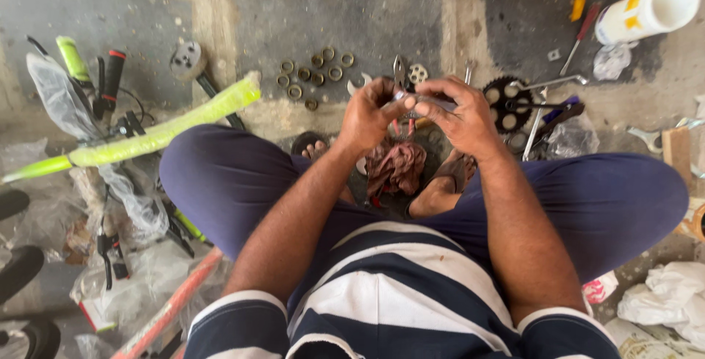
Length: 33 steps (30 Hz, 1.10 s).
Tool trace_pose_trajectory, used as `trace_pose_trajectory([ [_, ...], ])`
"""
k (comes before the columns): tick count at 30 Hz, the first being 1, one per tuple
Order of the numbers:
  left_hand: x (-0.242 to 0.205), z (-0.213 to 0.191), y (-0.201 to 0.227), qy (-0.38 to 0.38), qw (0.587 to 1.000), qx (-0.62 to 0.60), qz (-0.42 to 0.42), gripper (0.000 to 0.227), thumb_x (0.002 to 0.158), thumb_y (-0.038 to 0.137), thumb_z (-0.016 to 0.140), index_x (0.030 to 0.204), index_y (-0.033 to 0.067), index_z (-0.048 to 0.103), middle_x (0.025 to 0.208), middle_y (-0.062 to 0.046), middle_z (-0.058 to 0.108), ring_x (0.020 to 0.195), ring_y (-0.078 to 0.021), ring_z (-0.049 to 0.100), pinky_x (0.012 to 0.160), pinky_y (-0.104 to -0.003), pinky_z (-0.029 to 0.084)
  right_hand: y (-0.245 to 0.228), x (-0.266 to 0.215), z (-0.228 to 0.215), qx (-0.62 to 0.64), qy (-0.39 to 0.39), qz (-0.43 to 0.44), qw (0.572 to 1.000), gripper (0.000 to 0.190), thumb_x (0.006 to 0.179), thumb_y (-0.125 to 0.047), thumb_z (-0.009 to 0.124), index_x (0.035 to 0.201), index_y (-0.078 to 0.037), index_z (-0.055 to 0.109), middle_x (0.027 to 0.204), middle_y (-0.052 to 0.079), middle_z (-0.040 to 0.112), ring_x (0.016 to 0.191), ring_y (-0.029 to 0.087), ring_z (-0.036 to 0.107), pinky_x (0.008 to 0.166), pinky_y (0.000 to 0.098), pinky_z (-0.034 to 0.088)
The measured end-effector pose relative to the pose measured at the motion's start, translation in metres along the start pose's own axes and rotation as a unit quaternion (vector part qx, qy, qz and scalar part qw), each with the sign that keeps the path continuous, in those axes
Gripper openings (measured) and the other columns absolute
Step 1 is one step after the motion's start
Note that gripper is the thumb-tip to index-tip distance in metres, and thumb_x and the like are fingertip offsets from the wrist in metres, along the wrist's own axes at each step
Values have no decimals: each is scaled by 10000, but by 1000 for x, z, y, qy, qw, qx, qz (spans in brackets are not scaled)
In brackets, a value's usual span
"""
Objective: The person sits on the floor and assembles bicycle hub bearings by hand. They open a small plastic bag of ball bearings, pick them up individually, and place them into the race of a bearing cup. The person handles multiple bearing cups and a pile of loose bearings scattered on the floor.
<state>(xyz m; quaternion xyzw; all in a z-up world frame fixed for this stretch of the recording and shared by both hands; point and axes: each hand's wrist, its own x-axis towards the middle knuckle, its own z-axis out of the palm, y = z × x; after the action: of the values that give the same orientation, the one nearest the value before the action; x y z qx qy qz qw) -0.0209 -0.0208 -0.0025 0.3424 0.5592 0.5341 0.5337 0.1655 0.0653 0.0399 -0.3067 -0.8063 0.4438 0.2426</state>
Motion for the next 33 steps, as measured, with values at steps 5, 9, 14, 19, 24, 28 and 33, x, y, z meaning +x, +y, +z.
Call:
trace_pose_trajectory([
  [5, -5, -7, 13, -85, 974, -201, 68, 244, 926, 162, 793, 987, 83, 570, 863, -44, 672, 656, -136, 653, 499, -279, 517, -12, 8, -4, 51, -42, -10, 998, 158, 1009, -153, 755, 1152, -84, 750, 1019, 59, 742, 903, 116, 691, 797, 270, 589],
  [9, -1, -8, 13, -127, 974, -176, 64, 234, 955, 114, 771, 1117, 59, 611, 969, -77, 708, 802, -136, 653, 632, -278, 539, -5, 18, -18, 17, -48, 8, 999, 71, 1029, -126, 747, 1088, -88, 756, 915, 51, 746, 734, 86, 670, 606, 249, 554],
  [14, 8, -17, 6, -46, 975, -189, 107, 167, 1059, 174, 712, 1148, 56, 634, 1050, -110, 728, 935, -164, 675, 789, -319, 574, 43, 47, 15, 166, 62, 57, 982, 56, 1141, -78, 630, 1186, -90, 661, 1025, 60, 687, 745, 100, 588, 669, 269, 502],
  [19, 19, -20, 2, 78, 943, -324, 6, 178, 965, 188, 685, 1102, 115, 599, 1046, -37, 717, 985, -151, 703, 907, -371, 636, 90, 16, 108, -213, -208, 391, 871, 385, 1069, -266, 576, 1436, -174, 501, 1615, 116, 295, 1171, 302, 639, 1018, 415, 522],
  [24, 26, -17, -6, 89, 951, -296, -3, 217, 1035, 217, 653, 1164, 43, 657, 1073, -25, 720, 1020, -149, 679, 918, -360, 613, 133, -59, 157, -276, -489, 176, 809, 671, 732, -153, 820, 1367, -251, 625, 1485, 94, 514, 1231, 321, 595, 1025, 449, 484],
  [28, 30, -13, -5, 90, 957, -275, 16, 249, 1082, 261, 642, 1166, 29, 678, 1064, -26, 708, 1009, -129, 641, 914, -319, 553, 151, -86, 170, -203, -618, 246, 719, 561, 784, -194, 769, 1332, -242, 657, 1385, 111, 578, 1170, 321, 629, 996, 454, 507],
  [33, 32, -11, 0, 110, 971, -209, 30, 257, 1096, 261, 615, 1161, 27, 696, 1043, -19, 711, 989, -104, 605, 921, -277, 486, 137, -91, 187, -133, -692, 282, 651, 440, 848, -245, 706, 1288, -231, 697, 1261, 133, 659, 1095, 322, 671, 959, 460, 536],
])
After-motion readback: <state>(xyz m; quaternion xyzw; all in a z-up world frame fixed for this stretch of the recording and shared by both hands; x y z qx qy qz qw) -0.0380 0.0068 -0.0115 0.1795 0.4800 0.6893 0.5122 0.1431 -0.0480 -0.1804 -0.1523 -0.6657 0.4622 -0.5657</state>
